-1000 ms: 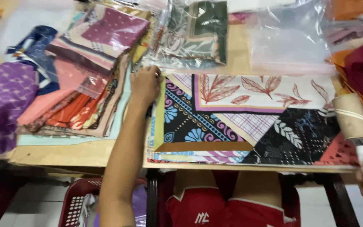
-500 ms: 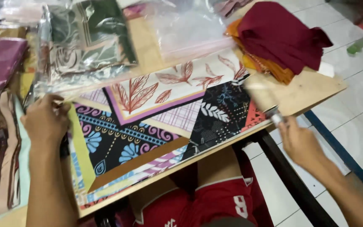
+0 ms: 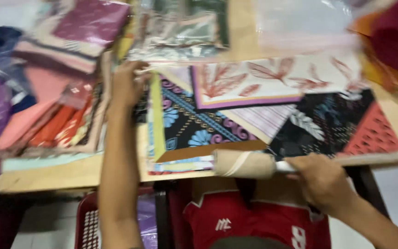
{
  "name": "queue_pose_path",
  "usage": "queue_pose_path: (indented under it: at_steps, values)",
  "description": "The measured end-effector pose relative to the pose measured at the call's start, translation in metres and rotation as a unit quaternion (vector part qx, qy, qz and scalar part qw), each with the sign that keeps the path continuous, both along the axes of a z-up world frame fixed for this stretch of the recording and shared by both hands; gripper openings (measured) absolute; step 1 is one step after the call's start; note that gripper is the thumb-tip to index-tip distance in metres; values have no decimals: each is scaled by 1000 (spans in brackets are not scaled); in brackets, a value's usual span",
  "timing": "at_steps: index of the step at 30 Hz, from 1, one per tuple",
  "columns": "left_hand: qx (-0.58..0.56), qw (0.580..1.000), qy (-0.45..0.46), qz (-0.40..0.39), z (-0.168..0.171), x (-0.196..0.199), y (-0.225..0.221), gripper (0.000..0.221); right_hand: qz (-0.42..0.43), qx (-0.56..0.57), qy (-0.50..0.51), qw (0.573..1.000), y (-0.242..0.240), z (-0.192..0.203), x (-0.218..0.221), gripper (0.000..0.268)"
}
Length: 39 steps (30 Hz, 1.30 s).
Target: Using a lint roller to remove debris from a patterned fabric scarf
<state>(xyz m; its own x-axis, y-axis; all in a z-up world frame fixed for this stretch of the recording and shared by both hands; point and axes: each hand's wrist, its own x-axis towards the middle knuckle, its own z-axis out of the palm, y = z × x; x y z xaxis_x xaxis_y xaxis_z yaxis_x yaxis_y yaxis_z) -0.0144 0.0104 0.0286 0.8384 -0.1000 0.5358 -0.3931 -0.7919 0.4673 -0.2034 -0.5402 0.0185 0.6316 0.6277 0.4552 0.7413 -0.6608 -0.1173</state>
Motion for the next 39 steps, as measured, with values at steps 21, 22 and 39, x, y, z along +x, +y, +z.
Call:
queue_pose_path:
  at_steps: [21, 22, 39]
  values:
    - [19, 992, 110, 58, 12, -3, -5, 29, 186, -3, -74, 980, 168, 31, 43, 24]
    - [19, 992, 108, 59, 11, -3, -4, 29, 187, -4, -76, 979, 165, 37, 41, 24]
    - [26, 990, 118, 68, 18, -16, -14, 32, 168, -17, -55, 984, 53, 26, 47, 34]
